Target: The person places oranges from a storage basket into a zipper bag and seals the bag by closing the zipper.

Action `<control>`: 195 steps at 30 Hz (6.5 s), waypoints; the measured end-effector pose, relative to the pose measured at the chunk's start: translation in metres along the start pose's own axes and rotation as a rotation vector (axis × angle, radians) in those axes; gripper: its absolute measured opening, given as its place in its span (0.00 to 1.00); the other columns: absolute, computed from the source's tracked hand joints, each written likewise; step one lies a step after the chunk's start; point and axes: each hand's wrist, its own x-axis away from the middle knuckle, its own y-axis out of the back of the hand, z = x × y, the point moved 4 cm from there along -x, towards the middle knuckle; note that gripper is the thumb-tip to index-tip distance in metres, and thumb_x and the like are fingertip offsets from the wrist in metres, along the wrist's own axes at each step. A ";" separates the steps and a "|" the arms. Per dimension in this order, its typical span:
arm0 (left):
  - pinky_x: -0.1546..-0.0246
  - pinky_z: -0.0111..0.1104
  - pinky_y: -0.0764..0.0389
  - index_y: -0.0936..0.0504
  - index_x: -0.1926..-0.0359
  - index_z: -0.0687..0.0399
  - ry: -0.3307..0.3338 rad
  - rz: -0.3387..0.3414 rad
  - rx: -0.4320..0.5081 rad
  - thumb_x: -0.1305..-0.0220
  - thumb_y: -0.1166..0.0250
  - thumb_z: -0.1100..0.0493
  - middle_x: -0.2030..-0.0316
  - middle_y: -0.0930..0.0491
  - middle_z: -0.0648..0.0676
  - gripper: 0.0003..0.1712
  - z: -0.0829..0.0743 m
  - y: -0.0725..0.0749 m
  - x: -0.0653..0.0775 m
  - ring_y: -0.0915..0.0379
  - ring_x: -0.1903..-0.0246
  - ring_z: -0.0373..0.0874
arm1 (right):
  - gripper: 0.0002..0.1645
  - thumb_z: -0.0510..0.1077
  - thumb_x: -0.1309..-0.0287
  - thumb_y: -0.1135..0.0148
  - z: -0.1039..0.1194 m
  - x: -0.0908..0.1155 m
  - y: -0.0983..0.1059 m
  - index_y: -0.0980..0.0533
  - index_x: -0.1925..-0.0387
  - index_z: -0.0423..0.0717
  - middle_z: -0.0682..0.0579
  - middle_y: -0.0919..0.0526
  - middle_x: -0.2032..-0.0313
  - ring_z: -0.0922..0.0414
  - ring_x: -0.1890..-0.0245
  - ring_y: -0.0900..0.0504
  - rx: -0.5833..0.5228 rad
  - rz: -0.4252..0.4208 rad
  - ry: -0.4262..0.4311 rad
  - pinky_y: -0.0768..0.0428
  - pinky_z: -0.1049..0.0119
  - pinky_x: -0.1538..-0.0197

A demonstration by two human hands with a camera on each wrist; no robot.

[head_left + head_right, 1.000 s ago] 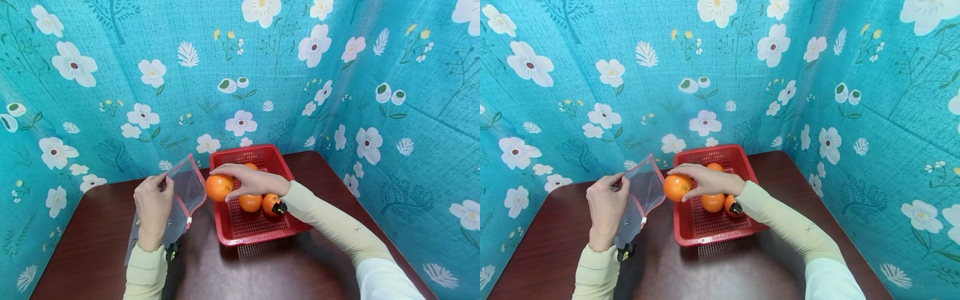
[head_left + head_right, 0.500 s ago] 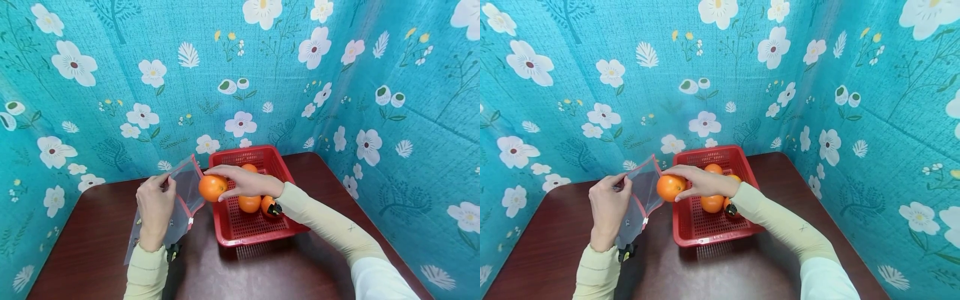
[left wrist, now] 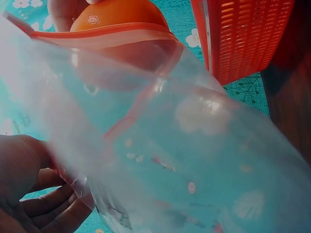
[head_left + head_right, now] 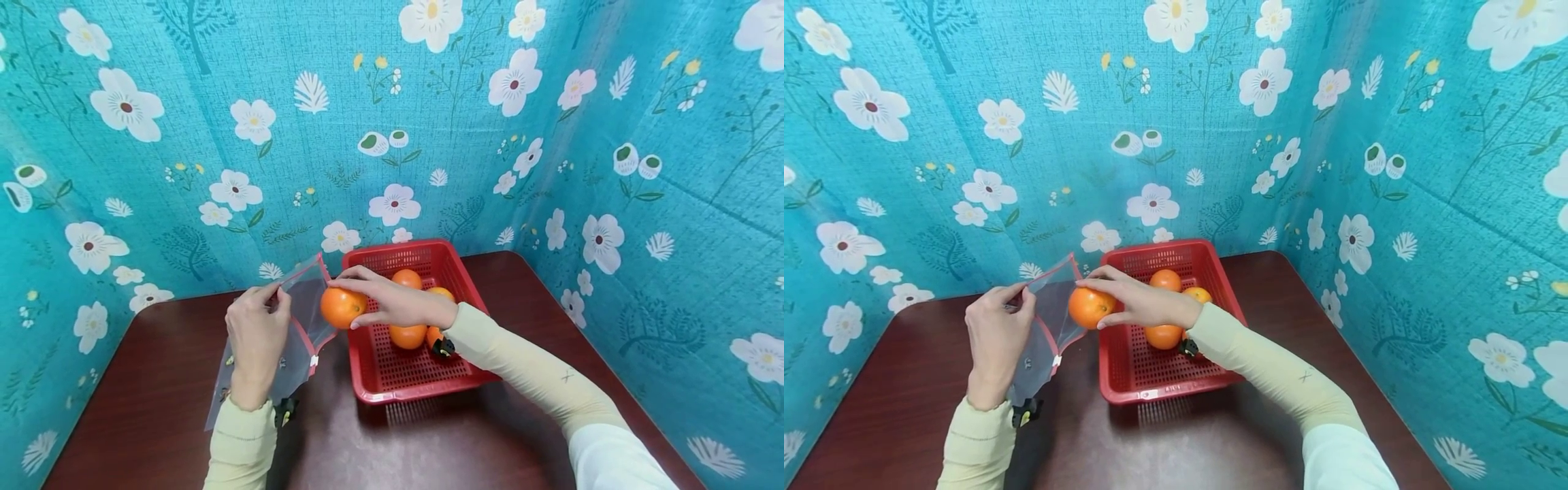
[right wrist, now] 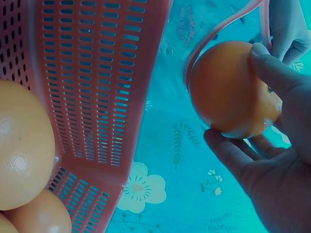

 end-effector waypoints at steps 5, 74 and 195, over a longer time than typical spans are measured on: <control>0.72 0.46 0.18 0.11 0.60 0.69 -0.004 0.003 -0.006 0.39 0.29 0.66 0.77 0.19 0.64 0.09 0.000 -0.001 0.001 0.24 0.77 0.55 | 0.45 0.47 0.38 0.29 0.001 -0.002 -0.004 0.39 0.24 0.49 0.49 0.35 0.31 0.58 0.33 0.33 0.016 -0.002 -0.011 0.27 0.67 0.33; 0.73 0.46 0.19 0.12 0.65 0.70 -0.027 -0.078 0.004 0.37 0.33 0.67 0.78 0.17 0.64 0.07 -0.010 0.000 -0.008 0.23 0.80 0.57 | 0.41 0.49 0.42 0.26 -0.010 -0.021 -0.025 0.30 0.29 0.52 0.55 0.29 0.33 0.62 0.35 0.33 0.080 0.076 -0.030 0.24 0.74 0.39; 0.73 0.46 0.21 0.10 0.65 0.68 -0.006 -0.145 0.031 0.41 0.31 0.70 0.76 0.15 0.64 0.04 0.007 0.015 -0.006 0.21 0.78 0.56 | 0.40 0.40 0.51 0.22 -0.065 0.050 -0.022 0.25 0.34 0.55 0.55 0.21 0.43 0.56 0.46 0.26 0.306 0.489 -0.577 0.18 0.55 0.42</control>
